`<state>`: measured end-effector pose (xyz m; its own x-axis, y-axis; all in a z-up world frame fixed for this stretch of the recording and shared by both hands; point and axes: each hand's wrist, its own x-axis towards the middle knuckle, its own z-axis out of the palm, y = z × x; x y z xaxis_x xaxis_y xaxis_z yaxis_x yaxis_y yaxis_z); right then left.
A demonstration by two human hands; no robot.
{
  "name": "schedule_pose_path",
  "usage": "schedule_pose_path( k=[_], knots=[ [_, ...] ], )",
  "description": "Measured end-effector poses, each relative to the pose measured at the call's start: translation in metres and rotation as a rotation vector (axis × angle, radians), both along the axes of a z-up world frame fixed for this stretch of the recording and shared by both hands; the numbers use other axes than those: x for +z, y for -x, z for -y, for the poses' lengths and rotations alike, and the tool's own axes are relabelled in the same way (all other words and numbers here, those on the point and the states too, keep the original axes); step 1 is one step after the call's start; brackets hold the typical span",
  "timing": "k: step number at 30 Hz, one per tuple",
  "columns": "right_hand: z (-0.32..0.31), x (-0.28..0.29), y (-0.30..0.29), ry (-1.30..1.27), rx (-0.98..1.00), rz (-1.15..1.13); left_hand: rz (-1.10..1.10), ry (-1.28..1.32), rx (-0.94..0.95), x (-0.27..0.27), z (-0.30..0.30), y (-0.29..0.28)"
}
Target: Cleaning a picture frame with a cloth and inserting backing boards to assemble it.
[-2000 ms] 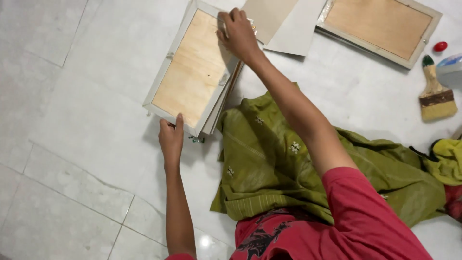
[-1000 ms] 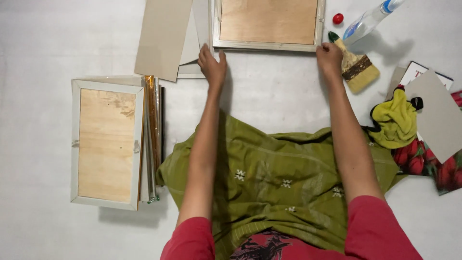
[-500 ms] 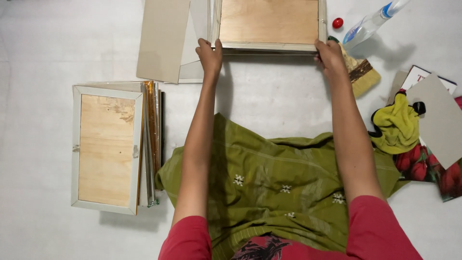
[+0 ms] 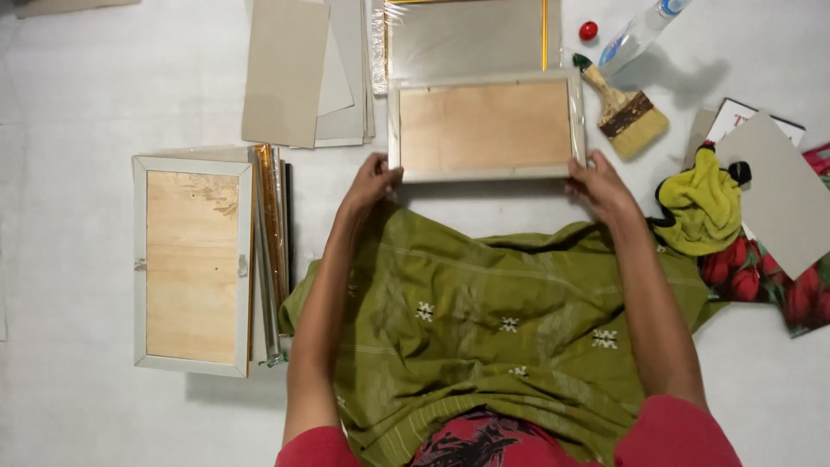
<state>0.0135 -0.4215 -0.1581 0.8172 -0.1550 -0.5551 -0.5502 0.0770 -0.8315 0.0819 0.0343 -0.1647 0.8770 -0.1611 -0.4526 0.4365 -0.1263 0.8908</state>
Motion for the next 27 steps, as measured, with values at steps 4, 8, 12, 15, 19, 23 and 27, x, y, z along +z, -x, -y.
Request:
schedule_pose_path(
  k=[4,8,12,15,19,23,27],
  knots=[
    [0.009,-0.021,0.043,0.077,0.036,-0.071,0.07,-0.269,-0.342,0.012,-0.004,0.031],
    [0.03,-0.058,0.049,0.461,0.228,-0.053,0.113,-0.564,-0.444,-0.016,0.0,0.028],
    [0.012,-0.038,0.044,1.093,0.454,0.022,0.284,-0.723,-0.461,-0.004,0.003,0.029],
    [-0.018,0.039,0.048,1.242,0.475,0.136,0.29,-0.805,-0.455,0.027,0.005,0.032],
    [-0.015,0.017,0.039,1.368,0.41,0.101,0.285,-0.83,-0.282,-0.035,-0.01,0.012],
    [-0.014,0.01,0.038,1.172,0.351,0.232,0.499,-1.186,-0.037,-0.024,-0.005,0.017],
    [0.003,-0.002,0.033,1.117,0.368,0.181,0.919,-1.513,0.236,-0.041,-0.004,0.009]
  ],
)
